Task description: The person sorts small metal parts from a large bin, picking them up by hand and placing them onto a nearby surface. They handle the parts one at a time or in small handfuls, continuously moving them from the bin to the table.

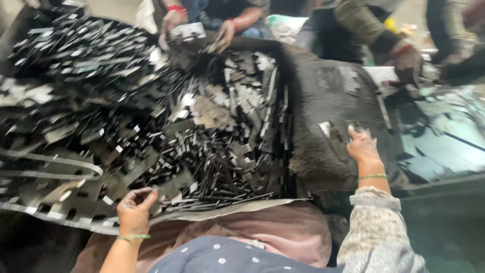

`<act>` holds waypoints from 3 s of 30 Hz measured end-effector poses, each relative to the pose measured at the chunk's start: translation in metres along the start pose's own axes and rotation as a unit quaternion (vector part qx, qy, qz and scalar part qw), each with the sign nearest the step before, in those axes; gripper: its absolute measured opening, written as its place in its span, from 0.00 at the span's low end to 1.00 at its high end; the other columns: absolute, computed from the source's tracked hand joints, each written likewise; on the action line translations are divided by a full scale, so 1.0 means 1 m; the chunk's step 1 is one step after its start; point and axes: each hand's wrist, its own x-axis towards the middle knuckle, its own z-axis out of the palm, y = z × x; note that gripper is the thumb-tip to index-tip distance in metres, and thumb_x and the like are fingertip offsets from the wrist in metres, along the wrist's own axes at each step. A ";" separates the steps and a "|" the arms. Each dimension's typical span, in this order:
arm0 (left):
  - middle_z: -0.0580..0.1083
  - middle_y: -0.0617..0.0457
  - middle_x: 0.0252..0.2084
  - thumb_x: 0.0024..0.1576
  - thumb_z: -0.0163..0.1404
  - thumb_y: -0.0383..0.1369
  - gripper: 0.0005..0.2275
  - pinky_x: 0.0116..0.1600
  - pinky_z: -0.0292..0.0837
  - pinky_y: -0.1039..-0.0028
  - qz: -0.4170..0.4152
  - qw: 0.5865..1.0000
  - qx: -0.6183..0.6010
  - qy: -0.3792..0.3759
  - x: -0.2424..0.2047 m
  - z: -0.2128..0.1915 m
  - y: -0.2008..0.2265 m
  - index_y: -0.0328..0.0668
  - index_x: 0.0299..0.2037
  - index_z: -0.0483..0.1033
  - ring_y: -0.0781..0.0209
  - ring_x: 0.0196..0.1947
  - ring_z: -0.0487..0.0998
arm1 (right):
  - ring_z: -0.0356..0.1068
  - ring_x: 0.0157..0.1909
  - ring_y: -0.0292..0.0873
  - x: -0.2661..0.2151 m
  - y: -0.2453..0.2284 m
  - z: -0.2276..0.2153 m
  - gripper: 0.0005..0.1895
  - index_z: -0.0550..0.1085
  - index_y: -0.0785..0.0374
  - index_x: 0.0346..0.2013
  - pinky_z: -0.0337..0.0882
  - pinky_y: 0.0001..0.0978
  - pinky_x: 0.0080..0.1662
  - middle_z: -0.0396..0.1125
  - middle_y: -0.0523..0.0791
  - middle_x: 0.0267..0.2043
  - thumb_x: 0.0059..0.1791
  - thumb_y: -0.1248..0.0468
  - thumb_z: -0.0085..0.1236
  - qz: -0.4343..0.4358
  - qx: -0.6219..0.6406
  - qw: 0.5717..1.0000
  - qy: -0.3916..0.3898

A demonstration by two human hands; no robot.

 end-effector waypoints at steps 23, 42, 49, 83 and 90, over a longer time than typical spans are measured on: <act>0.77 0.44 0.42 0.52 0.54 0.28 0.08 0.44 0.77 0.62 0.183 0.695 0.689 -0.097 0.020 0.131 -0.017 0.40 0.41 0.75 0.44 0.43 0.78 | 0.71 0.46 0.57 -0.075 -0.285 0.086 0.26 0.76 0.64 0.45 0.73 0.43 0.51 0.70 0.54 0.41 0.33 0.64 0.68 -0.155 0.273 0.949 -0.030; 0.76 0.47 0.42 0.67 0.52 0.29 0.05 0.53 0.78 0.59 0.013 0.983 -0.013 -0.184 0.018 0.091 -0.005 0.34 0.43 0.76 0.52 0.42 0.77 | 0.77 0.35 0.47 -0.125 -0.205 -0.001 0.25 0.74 0.72 0.51 0.80 0.35 0.38 0.74 0.54 0.39 0.38 0.78 0.62 0.098 0.595 0.785 -0.143; 0.72 0.48 0.60 0.50 0.56 0.26 0.29 0.60 0.75 0.58 -0.227 0.851 -0.394 -0.261 -0.016 0.110 0.028 0.56 0.63 0.64 0.49 0.58 0.77 | 0.72 0.37 0.41 -0.162 -0.276 0.001 0.27 0.74 0.67 0.58 0.66 0.21 0.32 0.75 0.51 0.46 0.43 0.78 0.59 0.122 0.755 0.613 -0.199; 0.80 0.47 0.38 0.51 0.55 0.29 0.06 0.43 0.79 0.58 0.331 0.711 0.613 -0.092 0.117 0.135 0.063 0.45 0.37 0.76 0.45 0.40 0.82 | 0.72 0.54 0.63 -0.032 -0.070 -0.014 0.38 0.63 0.78 0.69 0.73 0.47 0.56 0.68 0.63 0.59 0.42 0.75 0.48 -0.050 -0.078 0.979 0.180; 0.82 0.47 0.40 0.54 0.56 0.19 0.10 0.44 0.80 0.67 0.178 0.961 0.134 -0.164 0.052 0.093 0.079 0.36 0.45 0.80 0.51 0.39 0.83 | 0.71 0.58 0.59 -0.052 -0.142 0.017 0.28 0.73 0.67 0.54 0.72 0.46 0.60 0.70 0.57 0.56 0.39 0.64 0.56 -0.200 -0.119 0.952 0.199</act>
